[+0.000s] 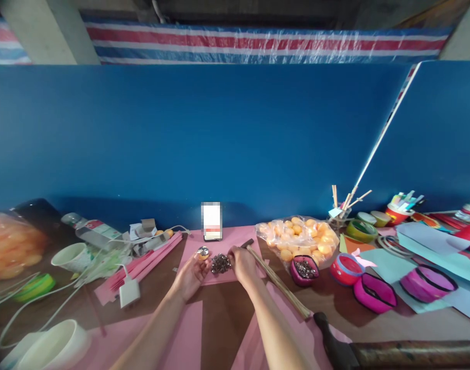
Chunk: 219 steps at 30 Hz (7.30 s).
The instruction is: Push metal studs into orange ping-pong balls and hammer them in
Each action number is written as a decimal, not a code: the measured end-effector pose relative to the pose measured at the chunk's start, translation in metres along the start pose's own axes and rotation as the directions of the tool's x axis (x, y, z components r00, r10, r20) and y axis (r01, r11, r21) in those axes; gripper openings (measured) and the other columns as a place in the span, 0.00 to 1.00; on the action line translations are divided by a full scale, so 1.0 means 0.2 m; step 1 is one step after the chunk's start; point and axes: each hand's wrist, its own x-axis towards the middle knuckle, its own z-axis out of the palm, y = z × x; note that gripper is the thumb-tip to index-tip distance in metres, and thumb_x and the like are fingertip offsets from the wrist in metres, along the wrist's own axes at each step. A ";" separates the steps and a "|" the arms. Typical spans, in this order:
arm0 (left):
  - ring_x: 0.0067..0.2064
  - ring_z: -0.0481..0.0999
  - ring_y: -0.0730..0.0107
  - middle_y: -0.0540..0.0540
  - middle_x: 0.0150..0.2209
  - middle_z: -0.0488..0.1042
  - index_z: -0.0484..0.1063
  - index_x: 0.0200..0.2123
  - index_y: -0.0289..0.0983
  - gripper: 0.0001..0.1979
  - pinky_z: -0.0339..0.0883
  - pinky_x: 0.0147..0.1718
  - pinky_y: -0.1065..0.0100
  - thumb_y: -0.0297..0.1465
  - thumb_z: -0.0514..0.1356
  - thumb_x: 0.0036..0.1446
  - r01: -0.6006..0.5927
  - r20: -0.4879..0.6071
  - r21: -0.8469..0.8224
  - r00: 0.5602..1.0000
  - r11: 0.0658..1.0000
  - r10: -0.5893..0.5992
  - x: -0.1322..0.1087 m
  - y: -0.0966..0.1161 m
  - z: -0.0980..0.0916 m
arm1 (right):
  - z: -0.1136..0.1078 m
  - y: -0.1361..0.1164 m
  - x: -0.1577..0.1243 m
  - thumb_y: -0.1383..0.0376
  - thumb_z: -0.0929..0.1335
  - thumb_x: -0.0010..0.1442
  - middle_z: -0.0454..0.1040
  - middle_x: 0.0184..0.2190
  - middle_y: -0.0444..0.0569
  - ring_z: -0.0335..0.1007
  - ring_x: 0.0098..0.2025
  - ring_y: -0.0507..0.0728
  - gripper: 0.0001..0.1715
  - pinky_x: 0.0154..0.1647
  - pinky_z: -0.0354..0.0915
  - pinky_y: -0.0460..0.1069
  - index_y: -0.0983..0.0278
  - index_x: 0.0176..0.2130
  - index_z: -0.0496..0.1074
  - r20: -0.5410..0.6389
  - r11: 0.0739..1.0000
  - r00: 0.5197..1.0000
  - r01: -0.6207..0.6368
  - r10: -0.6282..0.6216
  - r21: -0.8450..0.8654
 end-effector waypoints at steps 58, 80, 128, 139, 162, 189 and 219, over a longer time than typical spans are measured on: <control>0.39 0.75 0.69 0.43 0.39 0.75 0.64 0.51 0.39 0.23 0.67 0.43 0.67 0.27 0.61 0.50 -0.049 0.104 0.063 0.994 0.997 0.042 -0.02 -0.04 -0.03 | 0.12 0.09 0.00 0.67 0.62 0.56 0.77 0.33 0.49 0.73 0.35 0.58 0.12 0.37 0.65 0.50 0.62 0.36 0.75 -0.257 0.943 0.965 0.130 -0.050 0.308; 0.44 0.74 0.66 0.43 0.42 0.74 0.64 0.51 0.41 0.22 0.66 0.46 0.64 0.29 0.61 0.51 -0.007 0.117 0.078 0.993 0.997 -0.002 0.00 -0.05 -0.03 | 0.07 -0.04 -0.01 0.56 0.63 0.57 0.72 0.28 0.46 0.69 0.30 0.54 0.12 0.30 0.64 0.46 0.63 0.34 0.67 -0.077 0.598 0.995 0.025 0.061 0.801; 0.47 0.72 0.67 0.44 0.44 0.74 0.64 0.51 0.39 0.25 0.62 0.48 0.68 0.27 0.63 0.48 -0.057 0.146 0.192 0.989 0.980 0.029 -0.01 -0.05 0.00 | 0.08 -0.05 -0.03 0.55 0.66 0.55 0.69 0.28 0.44 0.65 0.31 0.52 0.14 0.32 0.61 0.44 0.64 0.31 0.68 0.112 0.498 0.993 -0.075 -0.046 0.864; 0.45 0.73 0.68 0.45 0.45 0.73 0.65 0.49 0.38 0.23 0.63 0.48 0.67 0.26 0.63 0.47 -0.062 0.114 0.190 0.993 0.980 0.041 -0.01 -0.05 -0.01 | 0.08 -0.06 -0.03 0.54 0.65 0.55 0.70 0.29 0.44 0.66 0.33 0.53 0.15 0.35 0.61 0.45 0.64 0.31 0.68 0.098 0.514 0.992 -0.046 -0.074 0.857; 0.47 0.72 0.64 0.44 0.44 0.73 0.66 0.47 0.39 0.20 0.62 0.49 0.62 0.27 0.63 0.48 -0.069 0.142 0.184 0.989 0.981 0.043 -0.01 -0.05 0.01 | 0.07 -0.06 -0.03 0.55 0.66 0.55 0.69 0.27 0.43 0.64 0.30 0.51 0.13 0.32 0.60 0.44 0.64 0.29 0.68 0.128 0.499 0.989 -0.074 -0.076 0.864; 0.48 0.71 0.61 0.42 0.45 0.73 0.66 0.48 0.38 0.22 0.61 0.49 0.60 0.32 0.63 0.48 -0.156 0.144 0.273 0.982 0.949 0.120 0.00 -0.07 -0.01 | 0.09 -0.07 -0.03 0.53 0.67 0.53 0.71 0.27 0.44 0.67 0.30 0.53 0.17 0.31 0.62 0.46 0.65 0.29 0.69 0.162 0.501 0.986 -0.116 -0.049 0.858; 0.49 0.70 0.57 0.41 0.44 0.75 0.71 0.45 0.36 0.23 0.62 0.48 0.59 0.34 0.65 0.43 -0.223 0.075 0.364 0.975 0.904 0.211 0.01 -0.10 -0.03 | 0.10 -0.07 -0.02 0.57 0.67 0.54 0.73 0.30 0.46 0.69 0.32 0.54 0.12 0.34 0.64 0.47 0.65 0.28 0.69 0.090 0.586 0.995 -0.045 -0.049 0.809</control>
